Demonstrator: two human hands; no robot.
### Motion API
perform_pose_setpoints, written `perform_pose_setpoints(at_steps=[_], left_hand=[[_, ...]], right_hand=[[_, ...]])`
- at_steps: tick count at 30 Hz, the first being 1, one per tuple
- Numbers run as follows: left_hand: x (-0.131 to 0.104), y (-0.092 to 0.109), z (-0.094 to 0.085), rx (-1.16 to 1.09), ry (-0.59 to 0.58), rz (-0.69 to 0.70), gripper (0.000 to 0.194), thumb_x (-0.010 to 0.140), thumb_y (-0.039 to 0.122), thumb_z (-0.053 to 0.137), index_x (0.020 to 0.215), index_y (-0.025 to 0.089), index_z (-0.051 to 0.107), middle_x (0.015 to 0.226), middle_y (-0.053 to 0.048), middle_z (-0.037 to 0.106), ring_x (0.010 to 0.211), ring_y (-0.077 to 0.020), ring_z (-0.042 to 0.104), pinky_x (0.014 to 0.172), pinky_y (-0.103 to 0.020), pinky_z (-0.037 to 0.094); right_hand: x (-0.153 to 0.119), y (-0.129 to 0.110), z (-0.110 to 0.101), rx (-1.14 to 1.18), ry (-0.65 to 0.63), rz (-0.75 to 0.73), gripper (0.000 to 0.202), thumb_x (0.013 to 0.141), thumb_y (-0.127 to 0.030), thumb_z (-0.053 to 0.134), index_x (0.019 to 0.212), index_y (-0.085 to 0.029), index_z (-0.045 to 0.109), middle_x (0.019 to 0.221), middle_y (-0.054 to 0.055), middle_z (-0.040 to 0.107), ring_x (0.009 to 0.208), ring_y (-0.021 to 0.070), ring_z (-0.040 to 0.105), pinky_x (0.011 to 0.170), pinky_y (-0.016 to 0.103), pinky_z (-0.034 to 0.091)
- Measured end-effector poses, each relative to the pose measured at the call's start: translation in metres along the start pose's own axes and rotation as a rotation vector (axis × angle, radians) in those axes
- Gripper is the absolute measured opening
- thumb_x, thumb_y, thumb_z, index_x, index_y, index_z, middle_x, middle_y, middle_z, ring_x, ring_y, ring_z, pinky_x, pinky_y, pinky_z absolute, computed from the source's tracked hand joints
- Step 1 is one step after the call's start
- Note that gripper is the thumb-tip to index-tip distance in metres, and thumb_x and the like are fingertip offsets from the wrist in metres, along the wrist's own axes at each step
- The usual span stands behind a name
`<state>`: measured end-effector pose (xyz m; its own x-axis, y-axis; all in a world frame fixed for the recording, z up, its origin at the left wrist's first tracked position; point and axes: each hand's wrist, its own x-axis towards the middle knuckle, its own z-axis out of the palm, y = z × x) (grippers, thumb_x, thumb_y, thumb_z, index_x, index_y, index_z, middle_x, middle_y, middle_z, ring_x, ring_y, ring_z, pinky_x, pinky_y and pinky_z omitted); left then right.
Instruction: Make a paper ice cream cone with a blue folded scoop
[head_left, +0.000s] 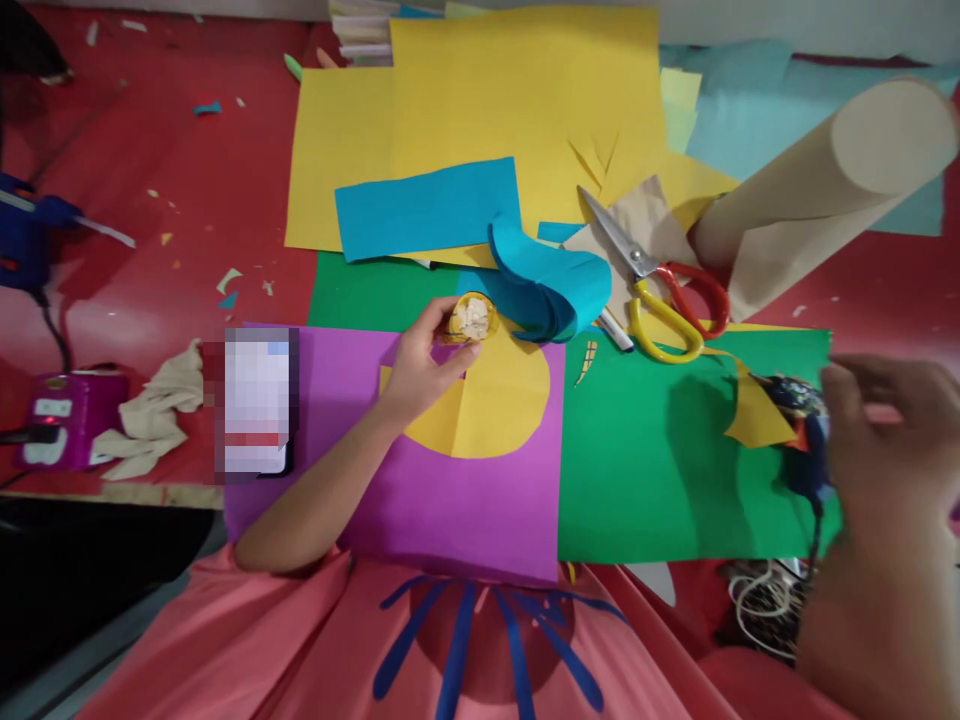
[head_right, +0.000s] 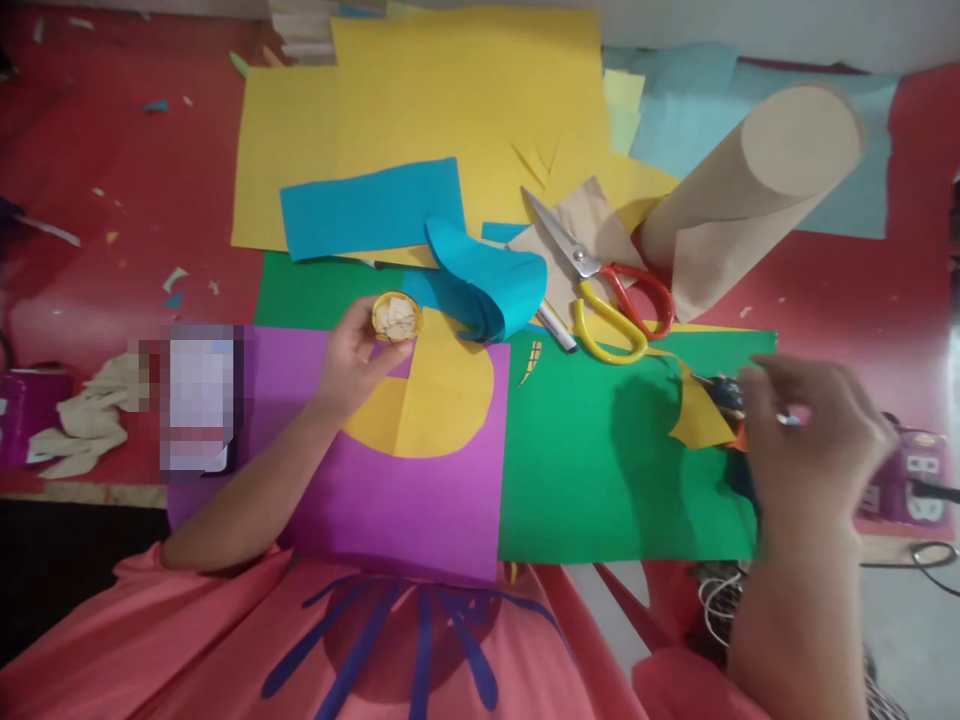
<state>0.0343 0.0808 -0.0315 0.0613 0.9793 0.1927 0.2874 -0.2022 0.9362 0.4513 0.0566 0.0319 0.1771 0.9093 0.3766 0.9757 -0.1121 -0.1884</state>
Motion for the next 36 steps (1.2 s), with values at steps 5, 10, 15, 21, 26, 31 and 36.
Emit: perform_pose_setpoints(at_steps=[5,10,15,21,26,31,36], left_hand=[[0.003,0.002,-0.005,0.055,0.002,0.019,0.026,0.082,0.028,0.066,0.105,0.024,0.057,0.098,-0.002,0.062,0.087,-0.0153,0.061,0.076,-0.027,0.051],[0.011,0.007,-0.017,0.285,-0.026,0.073,0.020,0.075,0.016,0.065,0.092,0.024,0.059,0.092,-0.003,0.058,0.087,-0.0193,0.056,0.075,-0.033,0.048],[0.015,-0.002,-0.028,0.592,-0.009,0.076,0.029,0.066,0.011,0.071,0.090,0.024,0.060,0.093,-0.006,0.057,0.093,-0.0271,0.051,0.084,-0.046,0.044],[0.016,0.002,-0.035,0.630,-0.070,-0.035,0.029,0.073,0.020,0.068,0.102,0.026,0.064,0.106,-0.010,0.059,0.109,-0.0337,0.052,0.097,-0.054,0.042],[0.010,0.040,-0.032,0.586,0.001,0.043,0.043,0.079,0.024,0.062,0.122,0.026,0.057,0.128,-0.007,0.057,0.126,-0.0305,0.049,0.109,-0.051,0.038],[-0.019,0.073,0.014,-0.161,-0.159,-0.158,0.061,0.085,0.043,0.063,0.141,0.031,0.039,0.146,-0.007,0.047,0.132,-0.0262,0.049,0.109,-0.042,0.043],[-0.030,0.081,0.050,-0.514,-0.110,-0.400,0.082,0.074,0.051,0.075,0.142,0.030,0.035,0.141,-0.009,0.050,0.126,-0.0254,0.054,0.104,-0.039,0.049]], right_hand=[[0.047,-0.091,0.014,0.336,-0.239,-0.530,0.027,0.091,-0.022,0.057,0.116,-0.019,0.067,0.115,0.013,0.071,0.112,0.0213,0.063,0.098,0.034,0.047],[0.085,-0.137,0.045,0.285,-0.556,-0.937,0.053,0.093,-0.020,0.052,0.145,-0.017,0.042,0.150,0.012,0.045,0.142,0.0256,0.037,0.116,0.044,0.030],[0.090,-0.156,0.074,0.326,-0.595,-0.982,0.055,0.087,-0.029,0.063,0.137,-0.012,0.049,0.144,0.016,0.051,0.139,0.0314,0.039,0.114,0.048,0.030],[0.080,-0.151,0.080,0.415,-0.406,-0.882,0.048,0.089,-0.049,0.057,0.116,-0.009,0.061,0.107,0.017,0.068,0.106,0.0307,0.062,0.092,0.047,0.046],[0.055,-0.146,0.065,0.545,-0.246,-0.668,0.048,0.082,-0.048,0.064,0.119,-0.017,0.054,0.107,0.014,0.068,0.098,0.0309,0.065,0.078,0.044,0.052],[0.001,-0.166,0.051,0.580,-0.225,-0.423,0.051,0.083,-0.041,0.064,0.125,-0.021,0.045,0.106,0.012,0.066,0.091,0.0304,0.064,0.072,0.043,0.052],[-0.046,-0.185,0.044,0.492,-0.262,-0.488,0.047,0.089,-0.032,0.053,0.131,-0.017,0.041,0.108,0.015,0.065,0.095,0.0323,0.062,0.080,0.047,0.049]])
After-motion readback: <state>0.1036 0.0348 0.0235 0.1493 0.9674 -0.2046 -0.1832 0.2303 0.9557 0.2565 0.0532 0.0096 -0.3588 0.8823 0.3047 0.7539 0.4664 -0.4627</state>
